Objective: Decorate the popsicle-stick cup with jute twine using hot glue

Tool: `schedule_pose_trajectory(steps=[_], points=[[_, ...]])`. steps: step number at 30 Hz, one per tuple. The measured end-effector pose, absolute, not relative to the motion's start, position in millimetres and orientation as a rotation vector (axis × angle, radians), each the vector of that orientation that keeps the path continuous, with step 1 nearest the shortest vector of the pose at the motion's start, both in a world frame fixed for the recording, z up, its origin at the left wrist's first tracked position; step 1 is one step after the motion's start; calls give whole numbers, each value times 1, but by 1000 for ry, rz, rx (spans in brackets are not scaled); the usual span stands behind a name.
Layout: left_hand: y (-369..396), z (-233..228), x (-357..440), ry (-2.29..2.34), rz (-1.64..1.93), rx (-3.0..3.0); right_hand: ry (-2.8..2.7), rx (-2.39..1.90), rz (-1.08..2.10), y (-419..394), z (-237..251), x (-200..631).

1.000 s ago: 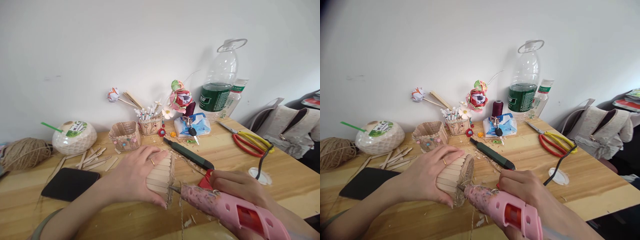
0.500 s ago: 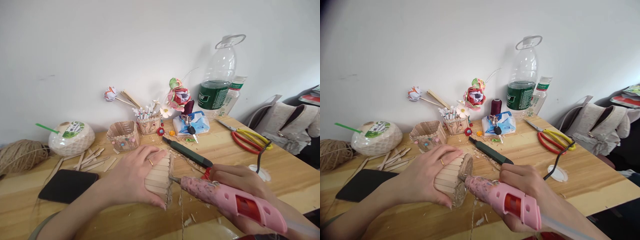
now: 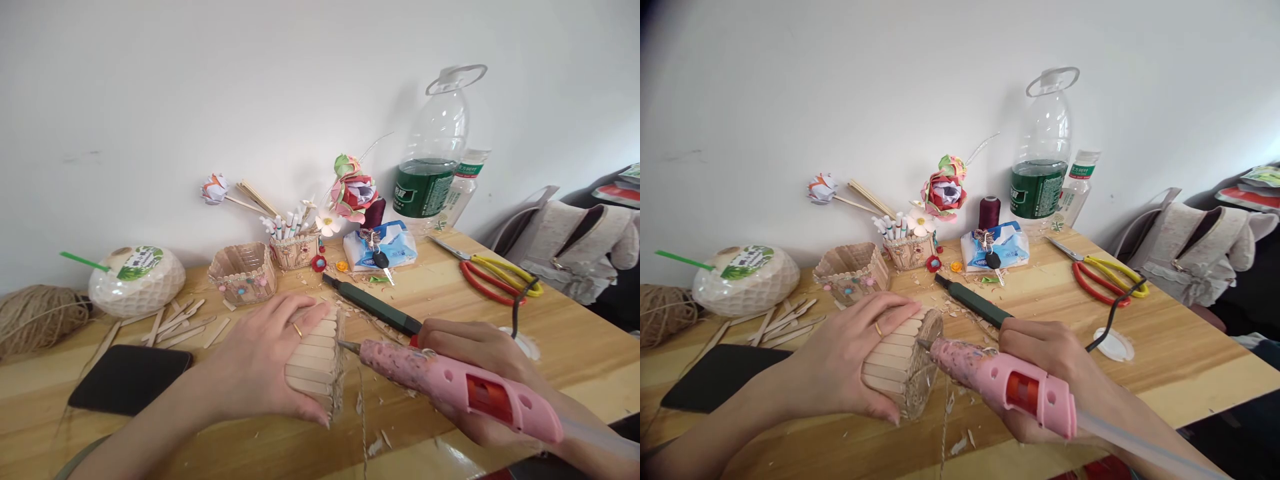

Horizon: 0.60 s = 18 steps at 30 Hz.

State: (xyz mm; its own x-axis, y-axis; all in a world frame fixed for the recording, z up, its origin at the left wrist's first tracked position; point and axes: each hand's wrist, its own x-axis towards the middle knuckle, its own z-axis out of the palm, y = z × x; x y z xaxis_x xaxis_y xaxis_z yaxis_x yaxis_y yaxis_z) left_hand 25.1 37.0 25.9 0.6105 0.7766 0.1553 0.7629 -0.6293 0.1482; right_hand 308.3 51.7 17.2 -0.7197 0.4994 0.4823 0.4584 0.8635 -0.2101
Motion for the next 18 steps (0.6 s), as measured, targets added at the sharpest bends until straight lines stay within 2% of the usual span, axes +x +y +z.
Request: schedule_pose_trajectory(steps=[5, 18], points=[[37, 26, 26, 1324, 323, 2771, -2448, -607, 231, 54, 10, 310], [36, 28, 26, 1294, 302, 2784, -2426, -661, 222, 60, 6, 310]])
